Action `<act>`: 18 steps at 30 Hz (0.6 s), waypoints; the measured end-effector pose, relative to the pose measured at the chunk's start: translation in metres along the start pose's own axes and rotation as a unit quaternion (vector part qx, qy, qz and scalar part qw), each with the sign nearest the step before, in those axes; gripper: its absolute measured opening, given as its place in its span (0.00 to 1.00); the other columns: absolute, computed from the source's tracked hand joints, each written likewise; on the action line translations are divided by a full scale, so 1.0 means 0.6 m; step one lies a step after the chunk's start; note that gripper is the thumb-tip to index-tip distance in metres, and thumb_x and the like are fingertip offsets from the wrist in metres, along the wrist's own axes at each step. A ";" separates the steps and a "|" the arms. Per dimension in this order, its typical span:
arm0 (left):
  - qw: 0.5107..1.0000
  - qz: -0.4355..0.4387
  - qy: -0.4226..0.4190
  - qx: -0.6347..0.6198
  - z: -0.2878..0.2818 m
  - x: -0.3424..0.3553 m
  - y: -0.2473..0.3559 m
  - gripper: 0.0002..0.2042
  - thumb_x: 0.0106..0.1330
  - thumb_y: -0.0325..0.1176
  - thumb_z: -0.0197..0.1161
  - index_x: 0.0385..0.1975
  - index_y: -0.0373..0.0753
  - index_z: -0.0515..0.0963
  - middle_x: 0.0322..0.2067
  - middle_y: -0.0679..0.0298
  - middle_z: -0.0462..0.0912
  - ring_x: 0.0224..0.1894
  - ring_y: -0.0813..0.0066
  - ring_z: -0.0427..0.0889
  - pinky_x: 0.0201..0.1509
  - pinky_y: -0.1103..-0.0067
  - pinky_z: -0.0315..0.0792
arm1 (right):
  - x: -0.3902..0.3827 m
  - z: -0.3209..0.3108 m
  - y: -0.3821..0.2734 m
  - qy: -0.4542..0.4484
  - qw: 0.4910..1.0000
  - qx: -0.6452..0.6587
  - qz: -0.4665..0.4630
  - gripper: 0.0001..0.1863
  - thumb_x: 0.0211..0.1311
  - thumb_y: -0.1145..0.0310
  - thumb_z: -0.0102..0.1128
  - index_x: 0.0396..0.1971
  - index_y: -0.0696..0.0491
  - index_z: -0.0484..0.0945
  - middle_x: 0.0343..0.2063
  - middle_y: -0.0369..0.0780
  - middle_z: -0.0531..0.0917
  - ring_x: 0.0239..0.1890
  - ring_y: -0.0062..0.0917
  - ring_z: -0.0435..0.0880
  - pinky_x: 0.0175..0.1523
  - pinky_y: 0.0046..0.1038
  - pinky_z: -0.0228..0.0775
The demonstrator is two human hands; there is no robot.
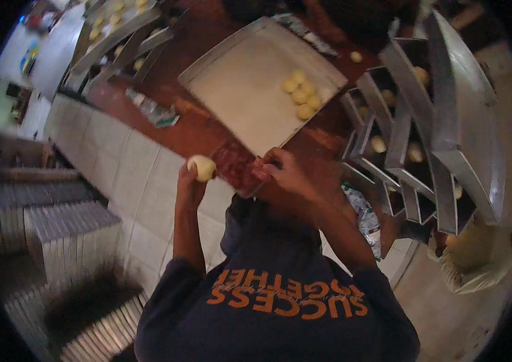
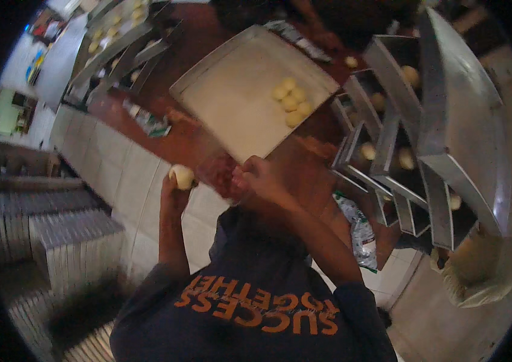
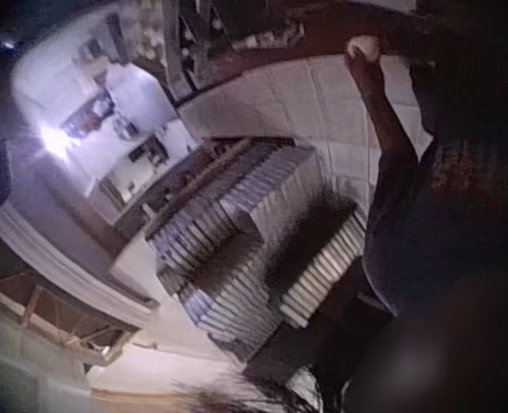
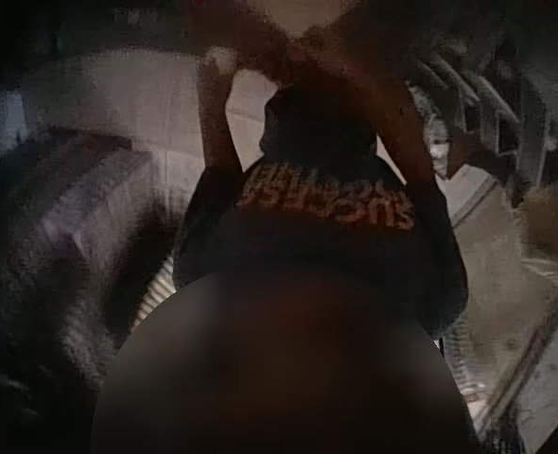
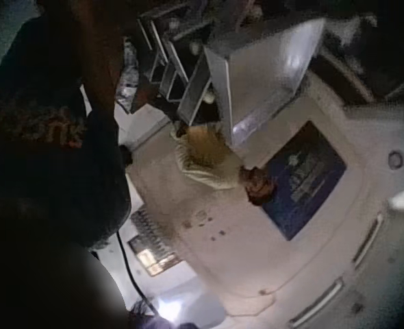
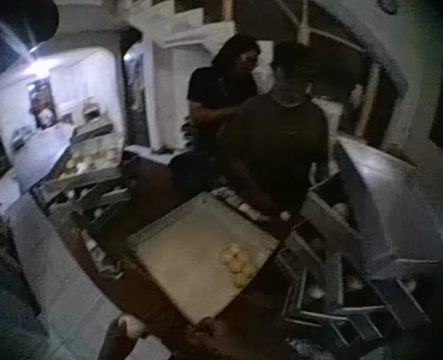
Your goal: The person shapes dough balls by hand, places them onto a metal tray, and then stacks the filled tray onto a pile of other trays.
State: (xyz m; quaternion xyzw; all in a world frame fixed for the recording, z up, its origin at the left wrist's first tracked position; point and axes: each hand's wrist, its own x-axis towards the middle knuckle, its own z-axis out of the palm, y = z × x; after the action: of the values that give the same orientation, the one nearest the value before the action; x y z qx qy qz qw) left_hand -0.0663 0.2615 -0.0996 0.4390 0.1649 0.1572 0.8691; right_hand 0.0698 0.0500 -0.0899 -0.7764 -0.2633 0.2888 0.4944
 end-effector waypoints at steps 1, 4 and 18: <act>1.000 0.006 0.009 0.011 -0.013 0.000 0.013 0.22 0.55 0.47 0.59 0.39 0.33 0.68 0.32 0.60 0.75 0.33 0.70 0.76 0.35 0.76 0.70 | 0.015 0.047 0.026 -0.027 0.999 -0.013 0.019 0.13 0.51 0.71 0.55 0.38 0.59 0.71 0.33 0.44 0.79 0.38 0.29 0.77 0.42 0.30 0.69; 1.000 0.006 0.007 0.016 -0.049 -0.015 0.006 0.22 0.56 0.47 0.58 0.39 0.33 0.67 0.32 0.59 0.75 0.32 0.70 0.76 0.35 0.77 0.70 | 0.043 0.136 0.060 -0.046 0.989 -0.143 -0.014 0.16 0.52 0.70 0.52 0.41 0.58 0.70 0.35 0.48 0.78 0.40 0.37 0.76 0.43 0.34 0.68; 0.999 -0.015 0.016 0.030 0.031 0.038 -0.015 0.23 0.55 0.46 0.57 0.44 0.36 0.65 0.35 0.62 0.73 0.35 0.72 0.74 0.36 0.77 0.70 | 0.051 0.046 0.000 -0.038 0.995 0.069 -0.054 0.10 0.51 0.71 0.54 0.33 0.57 0.72 0.32 0.45 0.78 0.37 0.31 0.77 0.42 0.29 0.68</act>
State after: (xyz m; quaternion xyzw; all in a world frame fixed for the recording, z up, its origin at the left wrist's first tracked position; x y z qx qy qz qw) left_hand -0.0369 0.2531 -0.0999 0.4595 0.1901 0.1462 0.8552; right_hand 0.0716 0.0881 -0.1051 -0.7136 -0.3026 0.3088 0.5512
